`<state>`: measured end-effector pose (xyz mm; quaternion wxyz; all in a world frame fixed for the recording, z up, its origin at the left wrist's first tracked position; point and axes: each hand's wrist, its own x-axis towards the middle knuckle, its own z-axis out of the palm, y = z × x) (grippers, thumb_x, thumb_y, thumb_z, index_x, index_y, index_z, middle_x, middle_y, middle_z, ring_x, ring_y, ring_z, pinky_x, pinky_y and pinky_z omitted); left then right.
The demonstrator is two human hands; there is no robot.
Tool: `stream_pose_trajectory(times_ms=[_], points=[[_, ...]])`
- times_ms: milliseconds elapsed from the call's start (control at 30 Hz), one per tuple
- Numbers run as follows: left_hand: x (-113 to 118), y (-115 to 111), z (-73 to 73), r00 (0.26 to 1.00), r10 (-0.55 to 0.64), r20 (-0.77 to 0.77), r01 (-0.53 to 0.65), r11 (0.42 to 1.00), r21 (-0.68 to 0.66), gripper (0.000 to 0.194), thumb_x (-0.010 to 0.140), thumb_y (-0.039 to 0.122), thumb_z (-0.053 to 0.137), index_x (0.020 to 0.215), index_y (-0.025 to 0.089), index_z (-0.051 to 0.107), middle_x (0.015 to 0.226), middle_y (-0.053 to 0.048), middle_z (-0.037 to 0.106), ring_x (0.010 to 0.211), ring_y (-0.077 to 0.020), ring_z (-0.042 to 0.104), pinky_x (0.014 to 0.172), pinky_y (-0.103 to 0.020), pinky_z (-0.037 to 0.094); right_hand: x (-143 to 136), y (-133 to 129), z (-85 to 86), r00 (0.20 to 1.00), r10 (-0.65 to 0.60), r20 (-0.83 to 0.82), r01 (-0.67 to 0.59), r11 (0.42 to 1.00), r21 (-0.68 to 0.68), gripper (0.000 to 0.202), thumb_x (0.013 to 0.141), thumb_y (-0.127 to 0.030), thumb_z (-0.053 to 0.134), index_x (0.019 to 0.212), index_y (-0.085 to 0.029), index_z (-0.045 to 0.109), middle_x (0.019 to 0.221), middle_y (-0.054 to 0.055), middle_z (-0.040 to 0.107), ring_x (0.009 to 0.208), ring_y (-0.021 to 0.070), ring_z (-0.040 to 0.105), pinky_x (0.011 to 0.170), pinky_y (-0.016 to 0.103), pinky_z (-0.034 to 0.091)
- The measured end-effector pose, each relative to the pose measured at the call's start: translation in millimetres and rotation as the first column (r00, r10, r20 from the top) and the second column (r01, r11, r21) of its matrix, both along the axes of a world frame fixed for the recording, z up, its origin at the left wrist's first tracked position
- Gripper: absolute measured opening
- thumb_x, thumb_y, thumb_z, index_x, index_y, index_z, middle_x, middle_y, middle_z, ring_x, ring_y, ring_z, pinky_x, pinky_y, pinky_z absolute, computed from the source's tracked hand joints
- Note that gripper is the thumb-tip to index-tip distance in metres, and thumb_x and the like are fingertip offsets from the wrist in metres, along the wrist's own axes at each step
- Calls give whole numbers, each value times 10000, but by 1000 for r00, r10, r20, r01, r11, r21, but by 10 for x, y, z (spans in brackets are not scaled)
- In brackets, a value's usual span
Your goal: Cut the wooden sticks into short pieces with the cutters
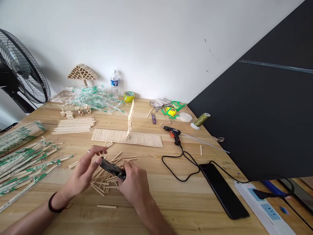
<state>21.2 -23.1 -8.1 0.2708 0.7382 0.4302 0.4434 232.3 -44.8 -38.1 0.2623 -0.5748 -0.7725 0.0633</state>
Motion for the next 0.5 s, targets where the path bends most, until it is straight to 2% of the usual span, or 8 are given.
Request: stream_pose_trajectory(times_ms=[100, 200, 267, 400, 500], points=[[-123, 115, -20, 982, 134, 133, -115, 983, -141, 358, 1103, 417, 406, 1229, 217, 675, 1100, -82, 715, 1087, -228, 653, 981, -378, 514, 30, 22, -6, 998, 2, -62, -1, 1000, 6, 216, 693, -97, 701, 750, -233, 543, 721, -4, 687, 579, 182, 632, 559, 272, 334], [-170, 185, -49, 984, 153, 94, -134, 975, -180, 303, 1058, 443, 527, 1142, 210, 702, 1064, -67, 726, 1020, -213, 670, 923, -340, 523, 49, 33, 6, 980, 23, -199, -21, 1000, 10, 168, 729, -105, 660, 808, -229, 580, 750, 1, 702, 602, 182, 646, 578, 267, 407], [-137, 177, -51, 996, 85, 37, -78, 982, -171, 250, 1045, 401, 563, 1089, 205, 711, 1036, -63, 734, 953, -196, 679, 856, -313, 528, 55, 37, 32, 941, 65, -333, -63, 998, 16, 203, 756, -107, 625, 922, -225, 625, 816, 10, 735, 650, 180, 672, 628, 265, 476], [-6, 85, 6, 986, -160, -38, 153, 978, -139, 226, 1060, 282, 522, 1007, 201, 726, 903, -44, 730, 798, -158, 660, 736, -267, 531, 56, 37, 100, 836, 154, -527, -170, 985, 18, 382, 800, -111, 594, 1160, -228, 648, 982, 35, 773, 754, 175, 702, 743, 266, 556], [49, 31, 58, 962, -264, -67, 254, 959, -128, 232, 1049, 220, 528, 1015, 206, 757, 840, -42, 735, 768, -161, 672, 715, -267, 546, 52, 30, 131, 799, 196, -568, -215, 976, 34, 356, 822, -119, 598, 1154, -231, 659, 1002, 38, 771, 778, 174, 695, 762, 269, 563]])
